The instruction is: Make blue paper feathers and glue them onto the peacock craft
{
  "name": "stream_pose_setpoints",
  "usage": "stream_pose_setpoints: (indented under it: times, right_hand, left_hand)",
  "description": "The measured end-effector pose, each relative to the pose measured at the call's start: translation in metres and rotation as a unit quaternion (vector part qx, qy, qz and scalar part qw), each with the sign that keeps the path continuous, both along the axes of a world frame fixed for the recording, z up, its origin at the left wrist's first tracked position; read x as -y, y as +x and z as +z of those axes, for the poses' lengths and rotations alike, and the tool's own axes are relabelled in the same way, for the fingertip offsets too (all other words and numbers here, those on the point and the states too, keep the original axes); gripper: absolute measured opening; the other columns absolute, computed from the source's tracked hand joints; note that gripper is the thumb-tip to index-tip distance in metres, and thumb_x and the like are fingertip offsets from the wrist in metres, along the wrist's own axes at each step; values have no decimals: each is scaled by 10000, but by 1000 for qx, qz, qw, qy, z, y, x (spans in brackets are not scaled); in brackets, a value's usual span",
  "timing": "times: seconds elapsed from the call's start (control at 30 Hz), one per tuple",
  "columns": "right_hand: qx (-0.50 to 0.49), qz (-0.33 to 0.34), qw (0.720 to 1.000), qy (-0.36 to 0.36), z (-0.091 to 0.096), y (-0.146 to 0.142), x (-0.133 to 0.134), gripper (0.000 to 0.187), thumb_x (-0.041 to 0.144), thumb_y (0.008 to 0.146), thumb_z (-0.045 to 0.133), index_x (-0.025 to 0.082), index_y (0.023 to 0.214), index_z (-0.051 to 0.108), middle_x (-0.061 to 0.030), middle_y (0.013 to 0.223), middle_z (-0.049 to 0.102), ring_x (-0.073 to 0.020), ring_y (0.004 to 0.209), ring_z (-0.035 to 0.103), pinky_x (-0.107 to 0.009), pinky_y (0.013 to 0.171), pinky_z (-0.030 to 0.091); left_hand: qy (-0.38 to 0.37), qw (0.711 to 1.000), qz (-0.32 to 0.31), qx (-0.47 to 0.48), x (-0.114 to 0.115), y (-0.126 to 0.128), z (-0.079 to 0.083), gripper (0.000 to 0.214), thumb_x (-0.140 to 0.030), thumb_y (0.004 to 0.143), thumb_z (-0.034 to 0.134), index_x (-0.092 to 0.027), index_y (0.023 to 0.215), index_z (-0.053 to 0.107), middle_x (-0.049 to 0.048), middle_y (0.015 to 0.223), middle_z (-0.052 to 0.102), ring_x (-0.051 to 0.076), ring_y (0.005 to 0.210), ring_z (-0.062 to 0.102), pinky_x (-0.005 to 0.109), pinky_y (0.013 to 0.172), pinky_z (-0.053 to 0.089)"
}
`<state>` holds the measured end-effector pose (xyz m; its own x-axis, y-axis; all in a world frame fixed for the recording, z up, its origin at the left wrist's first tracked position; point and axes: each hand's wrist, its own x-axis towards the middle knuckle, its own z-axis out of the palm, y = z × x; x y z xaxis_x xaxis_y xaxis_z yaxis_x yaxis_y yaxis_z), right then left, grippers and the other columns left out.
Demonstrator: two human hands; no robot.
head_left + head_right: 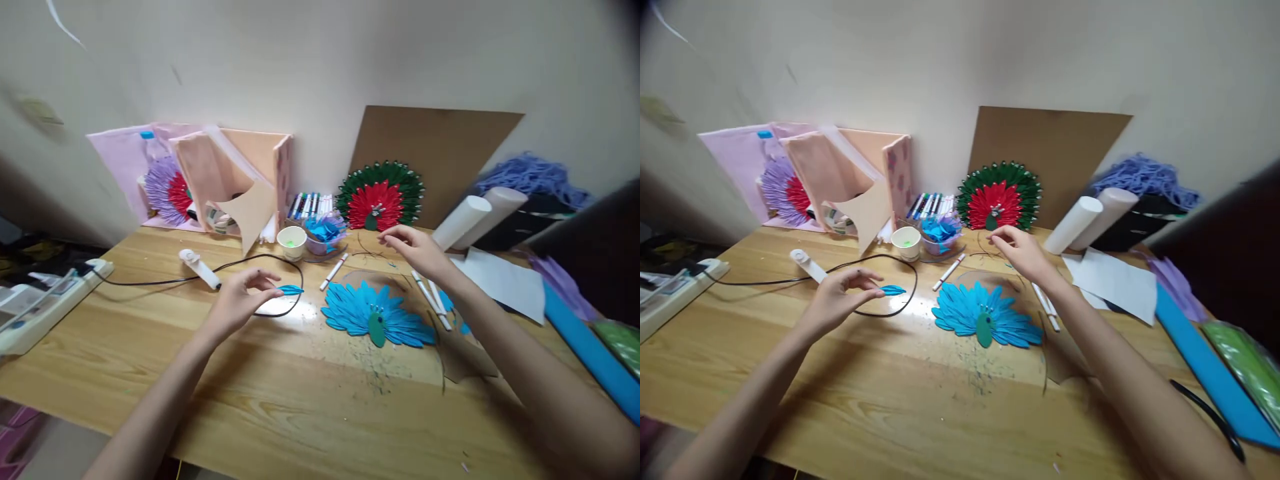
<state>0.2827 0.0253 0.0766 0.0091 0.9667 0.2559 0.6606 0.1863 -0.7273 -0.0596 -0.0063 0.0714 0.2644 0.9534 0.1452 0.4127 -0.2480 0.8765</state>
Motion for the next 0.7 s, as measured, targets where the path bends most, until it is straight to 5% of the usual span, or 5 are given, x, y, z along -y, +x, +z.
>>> stream_pose_setpoints:
  times: [0.17,0.27,0.47,0.7]
  right_hand:
    - [56,-43,989,-131,-40,49,36,224,330,767,502,159,812,639,-92,879,679,-231,841,614,-373,771,451]
    - [32,-47,988,-144,-53,57,51,223,313,786,480,165,837,640,-87,923,677,-220,857,618,-360,770,456]
    - [-13,-74,990,-123,-43,66,68,227,314,790,491,156,859,639,-78,907,677,-189,824,624,-331,745,468]
    - [10,6,986,-169,-47,54,58,201,261,815,472,175,892,636,-75,959,665,-186,863,618,-326,761,470]
  left_hand:
    - [-59,994,-96,9,-30,55,3,218,-288,668,659,-160,840,699,82,822,708,201,733,654,287,688,497]
    - [-53,990,-131,-4,-41,84,0,181,-288,675,644,-158,783,709,83,787,708,201,718,646,284,664,490]
    - [-40,980,-193,-21,-51,126,-5,158,-303,684,635,-173,745,702,67,716,701,195,693,646,284,653,491]
    - [-11,976,-203,-73,-67,124,-5,171,-308,706,589,-184,746,699,65,747,697,198,701,642,284,663,487]
